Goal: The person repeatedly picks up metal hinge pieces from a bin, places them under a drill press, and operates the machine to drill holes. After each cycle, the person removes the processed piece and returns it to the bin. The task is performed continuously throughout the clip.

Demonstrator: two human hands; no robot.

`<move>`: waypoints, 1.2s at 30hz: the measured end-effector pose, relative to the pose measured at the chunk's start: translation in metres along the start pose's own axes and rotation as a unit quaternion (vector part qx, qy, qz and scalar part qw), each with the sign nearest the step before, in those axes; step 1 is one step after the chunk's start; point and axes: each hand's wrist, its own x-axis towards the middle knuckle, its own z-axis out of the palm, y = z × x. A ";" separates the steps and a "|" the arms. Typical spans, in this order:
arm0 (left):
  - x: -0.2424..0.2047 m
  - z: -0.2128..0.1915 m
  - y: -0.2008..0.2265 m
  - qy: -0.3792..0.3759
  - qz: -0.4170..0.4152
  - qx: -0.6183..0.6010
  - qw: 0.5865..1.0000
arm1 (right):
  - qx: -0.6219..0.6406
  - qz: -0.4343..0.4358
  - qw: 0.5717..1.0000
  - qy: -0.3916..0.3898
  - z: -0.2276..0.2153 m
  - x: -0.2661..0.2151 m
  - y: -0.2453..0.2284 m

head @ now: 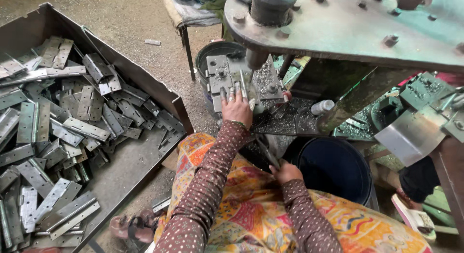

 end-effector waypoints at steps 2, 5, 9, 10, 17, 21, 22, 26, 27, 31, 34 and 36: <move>-0.002 -0.002 -0.004 -0.028 -0.006 0.002 1.000 | 0.005 -0.026 0.999 0.029 0.013 0.011 0.004; -0.025 0.006 0.000 -0.046 -0.007 -0.028 0.998 | 0.001 -0.015 1.000 -0.010 0.022 0.001 0.009; -0.013 -0.006 -0.002 0.059 0.024 -0.009 0.998 | -0.041 0.008 0.996 -0.081 -0.033 0.012 -0.014; -0.008 -0.010 -0.005 0.016 0.025 0.009 1.000 | -0.064 0.017 0.993 -0.098 -0.049 0.015 -0.021; 0.019 -0.007 -0.004 -0.098 -0.021 -0.046 0.994 | -0.041 -0.009 0.996 -0.073 -0.041 0.022 -0.013; 0.019 -0.004 -0.010 -0.026 0.007 -0.047 0.999 | 0.015 -0.012 1.000 -0.013 0.019 0.019 0.015; 0.017 -0.005 -0.013 -0.023 0.001 -0.060 0.998 | 0.016 -0.013 1.000 -0.015 0.027 0.022 0.019; -0.002 -0.008 -0.010 -0.068 0.017 -0.038 0.997 | 0.041 -0.017 0.999 -0.026 0.022 0.016 0.019; -0.001 -0.011 -0.010 -0.084 0.022 -0.015 0.996 | 0.028 0.004 0.998 -0.049 0.008 0.018 0.014; 0.008 -0.016 -0.018 -0.025 0.022 -0.037 0.999 | -0.064 0.006 0.990 -0.124 -0.057 0.021 -0.015; 0.020 -0.008 -0.019 -0.028 0.009 -0.015 0.999 | -0.112 -0.006 0.986 -0.123 -0.071 0.023 -0.021; 0.034 -0.008 -0.022 -0.118 -0.037 -0.080 0.989 | -0.067 -0.008 0.994 -0.092 -0.061 0.028 -0.016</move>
